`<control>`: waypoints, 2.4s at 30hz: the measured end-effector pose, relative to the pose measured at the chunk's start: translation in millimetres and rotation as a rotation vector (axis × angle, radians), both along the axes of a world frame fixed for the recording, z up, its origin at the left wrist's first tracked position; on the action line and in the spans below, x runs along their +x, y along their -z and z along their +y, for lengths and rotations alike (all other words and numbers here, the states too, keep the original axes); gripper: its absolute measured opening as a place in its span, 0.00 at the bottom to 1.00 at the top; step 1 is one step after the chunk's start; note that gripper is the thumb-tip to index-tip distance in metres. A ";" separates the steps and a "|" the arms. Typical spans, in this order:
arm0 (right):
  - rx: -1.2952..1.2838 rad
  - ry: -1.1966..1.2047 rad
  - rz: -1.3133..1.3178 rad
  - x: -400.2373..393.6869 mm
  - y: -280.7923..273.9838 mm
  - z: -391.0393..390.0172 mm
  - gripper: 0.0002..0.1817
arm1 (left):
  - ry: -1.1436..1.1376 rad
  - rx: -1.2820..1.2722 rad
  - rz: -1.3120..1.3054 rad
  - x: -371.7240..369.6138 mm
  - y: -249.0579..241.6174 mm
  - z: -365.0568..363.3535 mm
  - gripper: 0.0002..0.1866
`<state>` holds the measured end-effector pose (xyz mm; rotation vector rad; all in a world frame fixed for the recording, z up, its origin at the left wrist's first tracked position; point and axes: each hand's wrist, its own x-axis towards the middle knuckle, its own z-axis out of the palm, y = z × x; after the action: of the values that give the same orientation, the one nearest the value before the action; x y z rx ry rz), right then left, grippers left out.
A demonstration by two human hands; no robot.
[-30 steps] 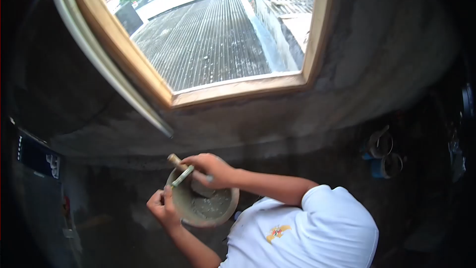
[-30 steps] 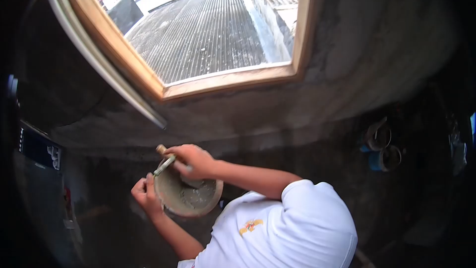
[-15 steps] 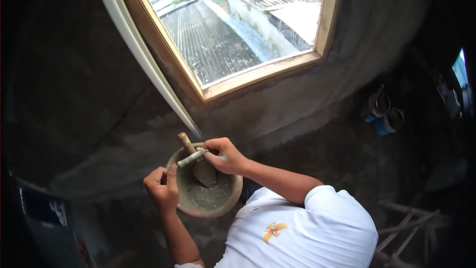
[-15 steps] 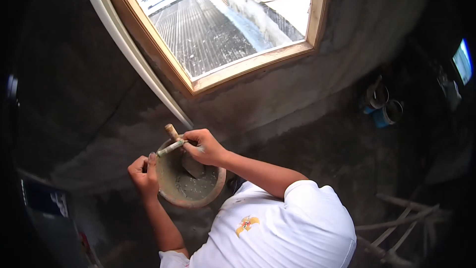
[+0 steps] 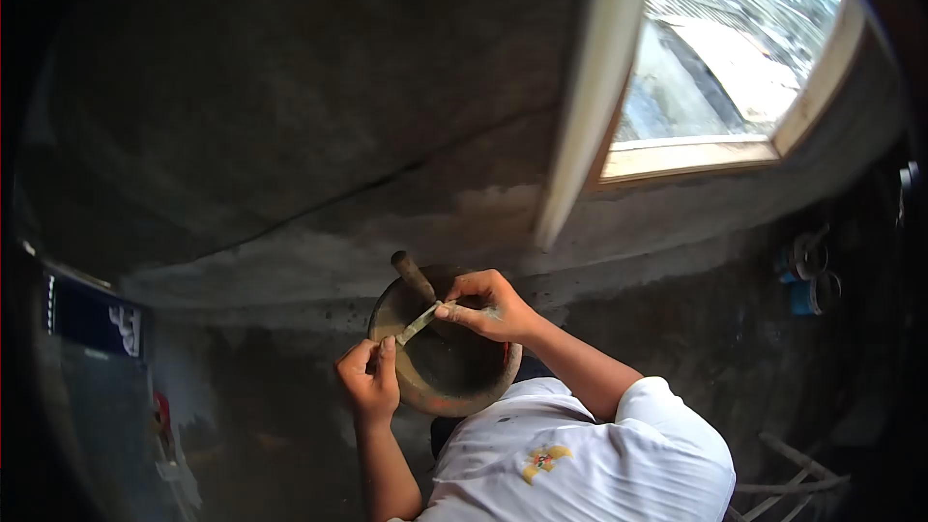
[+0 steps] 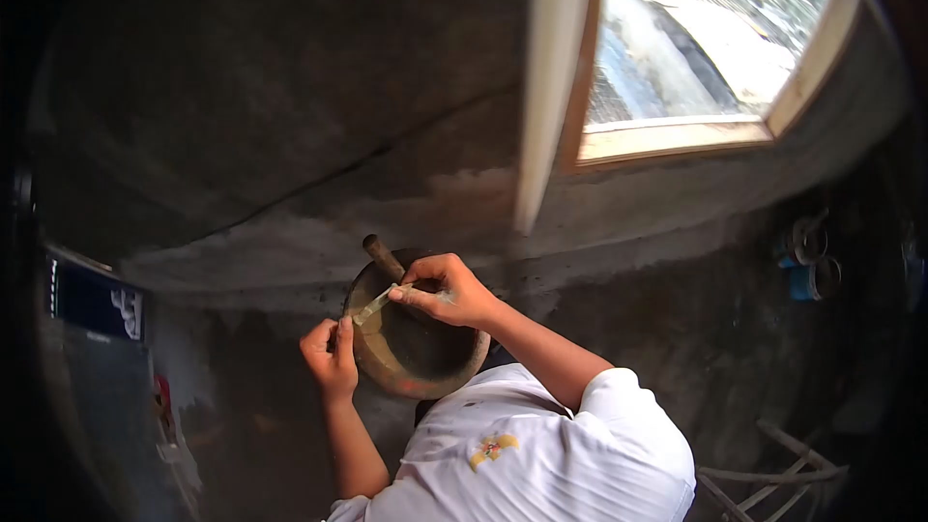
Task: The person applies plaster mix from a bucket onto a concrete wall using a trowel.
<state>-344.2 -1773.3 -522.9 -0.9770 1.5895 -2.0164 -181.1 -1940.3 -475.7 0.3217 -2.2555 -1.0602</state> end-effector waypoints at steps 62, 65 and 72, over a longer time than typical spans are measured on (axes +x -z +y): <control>0.160 0.716 0.050 216.6 127.2 -534.5 0.18 | -0.082 1.326 -0.593 99.9 309.7 -628.6 0.29; 0.066 0.799 0.074 237.9 117.9 -532.5 0.14 | 0.261 1.433 -0.520 101.2 294.3 -631.6 0.30; 0.115 0.796 -0.047 267.3 85.7 -520.0 0.06 | 0.368 1.519 -0.601 109.7 254.1 -629.7 0.33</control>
<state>-76.8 -2293.4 -608.6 -0.2413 2.2733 -2.3435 -71.3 -2570.0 -729.7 0.9088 -1.4242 -3.0412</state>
